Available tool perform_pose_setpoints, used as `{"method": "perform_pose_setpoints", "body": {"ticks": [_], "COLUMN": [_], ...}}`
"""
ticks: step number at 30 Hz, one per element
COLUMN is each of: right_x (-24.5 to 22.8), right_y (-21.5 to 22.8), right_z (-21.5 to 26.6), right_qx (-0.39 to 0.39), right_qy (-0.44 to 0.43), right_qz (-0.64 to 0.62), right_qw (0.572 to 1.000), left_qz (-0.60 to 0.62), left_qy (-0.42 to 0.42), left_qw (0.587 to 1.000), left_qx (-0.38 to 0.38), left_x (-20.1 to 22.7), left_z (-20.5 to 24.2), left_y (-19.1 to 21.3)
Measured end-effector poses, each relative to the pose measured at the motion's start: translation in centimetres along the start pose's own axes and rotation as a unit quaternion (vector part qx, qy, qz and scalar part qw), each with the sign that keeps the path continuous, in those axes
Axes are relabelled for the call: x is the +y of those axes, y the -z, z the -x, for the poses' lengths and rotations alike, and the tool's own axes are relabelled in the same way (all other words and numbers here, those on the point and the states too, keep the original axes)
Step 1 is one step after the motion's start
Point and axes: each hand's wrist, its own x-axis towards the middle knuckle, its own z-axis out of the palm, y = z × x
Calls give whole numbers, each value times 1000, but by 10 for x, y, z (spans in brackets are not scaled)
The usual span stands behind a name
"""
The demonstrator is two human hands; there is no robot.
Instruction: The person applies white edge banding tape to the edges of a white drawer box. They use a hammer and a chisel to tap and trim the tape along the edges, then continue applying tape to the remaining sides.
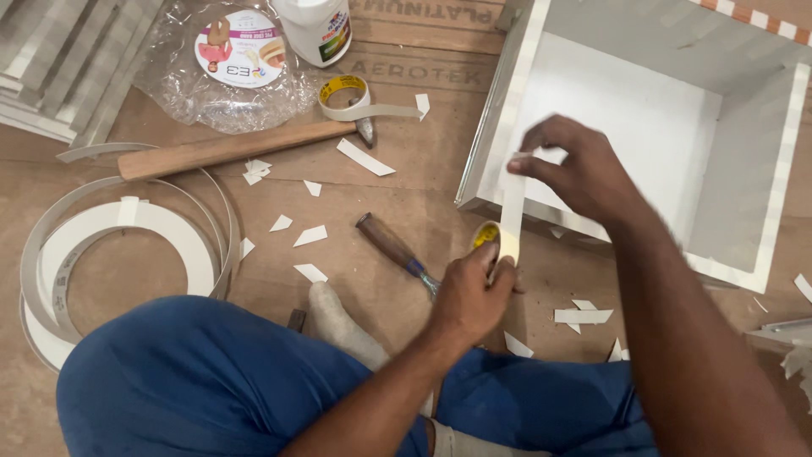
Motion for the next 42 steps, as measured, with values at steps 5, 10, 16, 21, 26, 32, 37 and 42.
{"method": "perform_pose_setpoints", "body": {"ticks": [5,10,16,21,26,32,37,42], "right_x": [-15,-15,-2,5,3,4,6,10], "right_y": [-2,-8,-12,-13,-11,-11,-12,-17], "right_z": [-59,-88,-84,-78,-79,-78,-82,-97], "right_qx": [-150,-251,-236,-213,-211,-207,-215,-266], "right_qy": [-32,-68,-54,-60,-78,-51,-63,-7], "right_qz": [89,158,130,79,67,92,108,157], "right_qw": [984,953,962,972,972,973,969,951], "left_qz": [216,133,44,35,33,88,102,105], "left_qy": [166,96,98,91,105,128,172,190], "left_qw": [958,979,987,989,987,981,974,973], "left_qx": [86,125,116,113,115,114,105,80], "left_x": [7,22,12,1,-2,-14,-20,-21], "left_z": [-14,-6,-12,-15,-19,-28,-37,-40], "left_y": [-34,-40,-39,-41,-42,-46,-44,-41]}}
